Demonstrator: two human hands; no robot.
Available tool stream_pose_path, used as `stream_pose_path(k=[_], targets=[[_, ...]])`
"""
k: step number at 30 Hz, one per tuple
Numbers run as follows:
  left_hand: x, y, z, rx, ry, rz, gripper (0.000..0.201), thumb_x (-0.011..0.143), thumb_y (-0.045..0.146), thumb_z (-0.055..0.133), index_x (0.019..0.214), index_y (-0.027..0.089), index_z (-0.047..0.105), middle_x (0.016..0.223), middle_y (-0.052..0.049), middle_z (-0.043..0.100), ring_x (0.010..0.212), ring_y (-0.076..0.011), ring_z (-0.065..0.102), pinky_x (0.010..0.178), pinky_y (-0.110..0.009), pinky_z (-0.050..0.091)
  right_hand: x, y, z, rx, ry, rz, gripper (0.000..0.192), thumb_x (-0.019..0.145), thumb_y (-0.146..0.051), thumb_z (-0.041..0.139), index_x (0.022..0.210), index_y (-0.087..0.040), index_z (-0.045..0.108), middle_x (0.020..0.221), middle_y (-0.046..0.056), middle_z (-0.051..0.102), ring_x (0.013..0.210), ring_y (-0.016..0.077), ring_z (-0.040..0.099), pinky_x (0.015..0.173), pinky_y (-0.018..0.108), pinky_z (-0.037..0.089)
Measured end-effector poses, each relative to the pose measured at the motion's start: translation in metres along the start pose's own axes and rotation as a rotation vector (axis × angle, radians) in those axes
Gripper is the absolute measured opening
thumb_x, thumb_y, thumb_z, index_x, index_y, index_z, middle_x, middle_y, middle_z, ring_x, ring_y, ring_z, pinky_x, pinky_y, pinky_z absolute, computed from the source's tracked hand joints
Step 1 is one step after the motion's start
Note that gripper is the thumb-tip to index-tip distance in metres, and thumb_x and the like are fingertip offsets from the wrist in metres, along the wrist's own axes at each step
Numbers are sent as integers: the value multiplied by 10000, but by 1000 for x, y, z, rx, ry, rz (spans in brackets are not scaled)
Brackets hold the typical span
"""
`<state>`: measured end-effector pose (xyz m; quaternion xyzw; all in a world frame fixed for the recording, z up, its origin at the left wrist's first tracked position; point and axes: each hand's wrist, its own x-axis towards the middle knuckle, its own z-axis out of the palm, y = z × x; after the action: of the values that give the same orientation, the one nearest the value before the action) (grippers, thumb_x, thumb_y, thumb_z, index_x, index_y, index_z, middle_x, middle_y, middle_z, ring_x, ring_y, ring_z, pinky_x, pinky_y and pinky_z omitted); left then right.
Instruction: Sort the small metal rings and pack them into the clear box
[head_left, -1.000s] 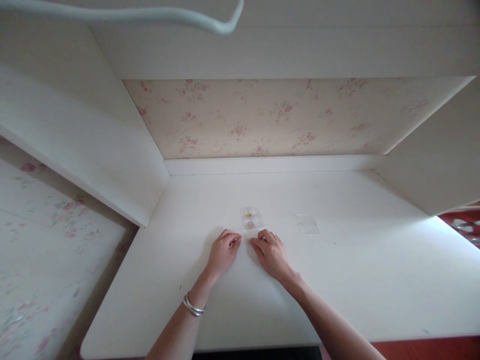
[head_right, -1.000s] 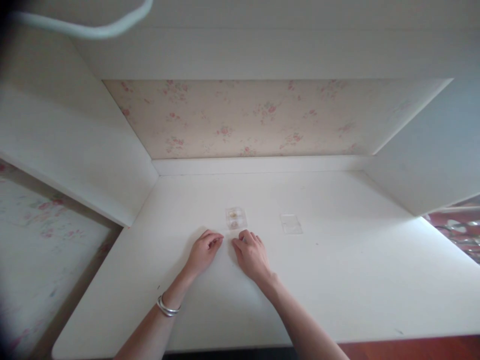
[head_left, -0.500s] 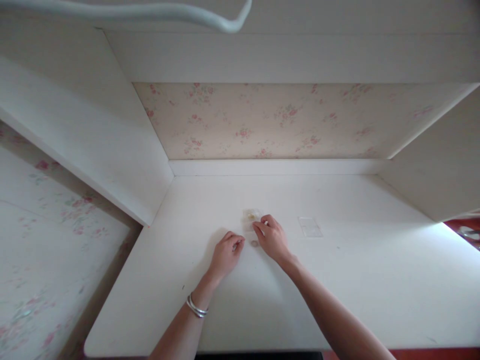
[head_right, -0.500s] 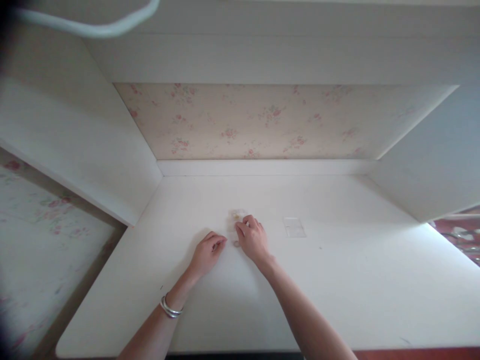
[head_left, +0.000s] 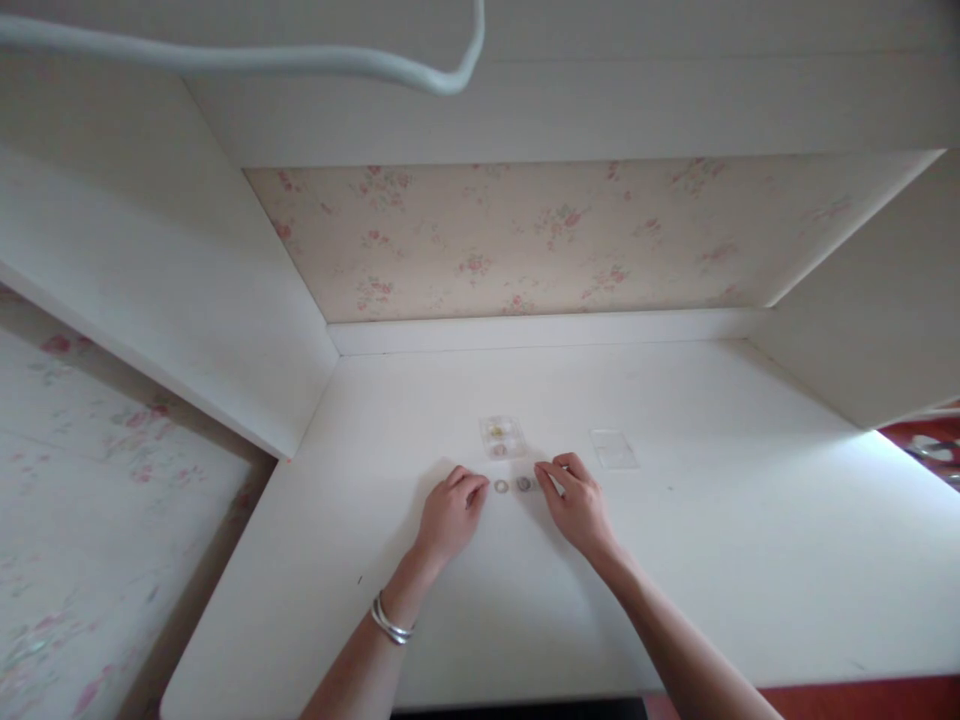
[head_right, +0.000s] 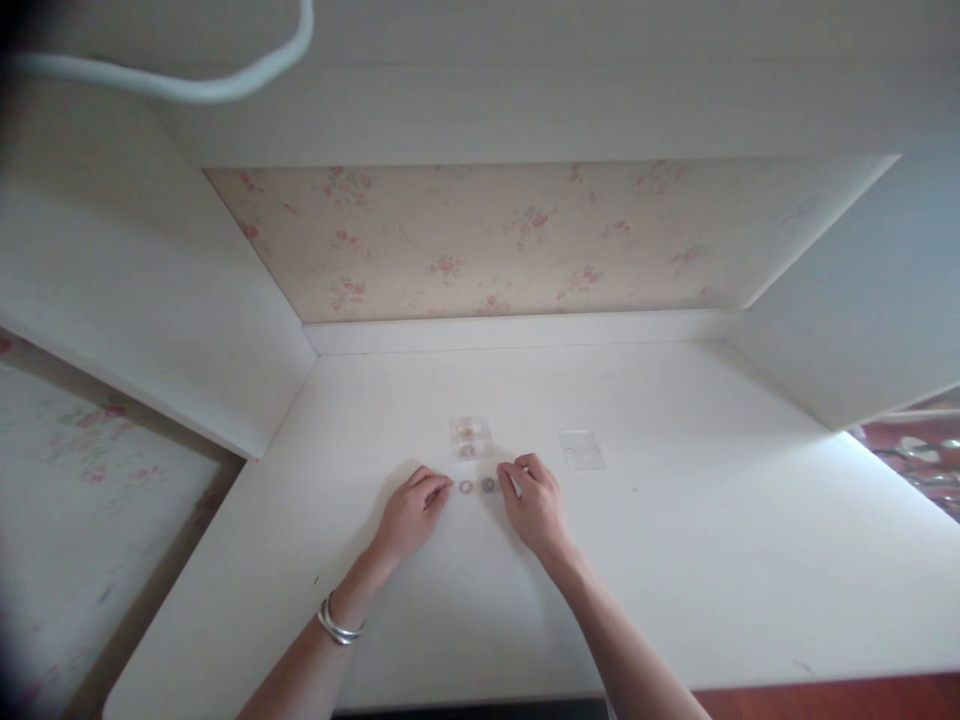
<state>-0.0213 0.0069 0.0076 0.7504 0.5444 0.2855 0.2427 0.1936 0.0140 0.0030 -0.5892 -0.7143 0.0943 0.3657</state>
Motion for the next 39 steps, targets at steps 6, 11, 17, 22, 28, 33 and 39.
stream_pose_path(k=[6, 11, 17, 22, 28, 33, 39], targets=[[4, 12, 6, 113, -71, 79, 211, 902, 288, 466, 1004, 258, 649, 946, -32, 611, 836, -146, 598, 789, -265, 474, -14, 10, -1, 117, 40, 70, 273, 906, -359, 465, 900, -203, 689, 869, 50, 560, 761, 143, 564, 698, 266, 454], [10, 20, 11, 183, -108, 108, 214, 908, 281, 456, 954, 249, 663, 907, -35, 605, 786, -145, 598, 754, -271, 469, -16, 13, 2, 163, 65, 109, 276, 901, -368, 472, 900, -204, 694, 871, 50, 563, 762, 143, 575, 700, 267, 467], [9, 23, 13, 168, -126, 82, 255, 928, 275, 408, 895, 236, 658, 899, -37, 598, 790, -142, 600, 737, -258, 470, -15, 16, 2, 210, 73, 136, 285, 899, -377, 467, 895, -208, 696, 870, 54, 570, 753, 146, 569, 675, 270, 470], [12, 23, 11, 48, -79, 25, 234, 923, 298, 422, 891, 232, 644, 900, -31, 588, 775, -131, 596, 752, -247, 477, -15, 16, 0, 255, 64, 138, 290, 901, -376, 460, 892, -211, 699, 869, 59, 568, 765, 150, 564, 676, 271, 474], [38, 20, 5, 27, 66, 50, 203, 904, 289, 460, 920, 207, 645, 889, -38, 582, 812, -141, 584, 778, -265, 474, -15, 20, 2, 304, 54, 195, 293, 893, -393, 472, 892, -211, 701, 871, 56, 552, 720, 135, 545, 541, 226, 446], [65, 16, 9, 85, 79, 78, 188, 885, 273, 491, 924, 211, 664, 884, -32, 575, 813, -141, 584, 780, -266, 471, -14, 21, 2, 312, 61, 199, 287, 894, -384, 475, 884, -206, 701, 875, 56, 553, 744, 139, 550, 610, 245, 456], [67, 10, 8, 84, 98, 56, 217, 889, 290, 477, 940, 208, 671, 876, -36, 589, 816, -147, 583, 776, -272, 469, -14, 22, 1, 289, 63, 196, 308, 896, -392, 462, 872, -200, 701, 854, 54, 557, 703, 133, 544, 592, 244, 449]])
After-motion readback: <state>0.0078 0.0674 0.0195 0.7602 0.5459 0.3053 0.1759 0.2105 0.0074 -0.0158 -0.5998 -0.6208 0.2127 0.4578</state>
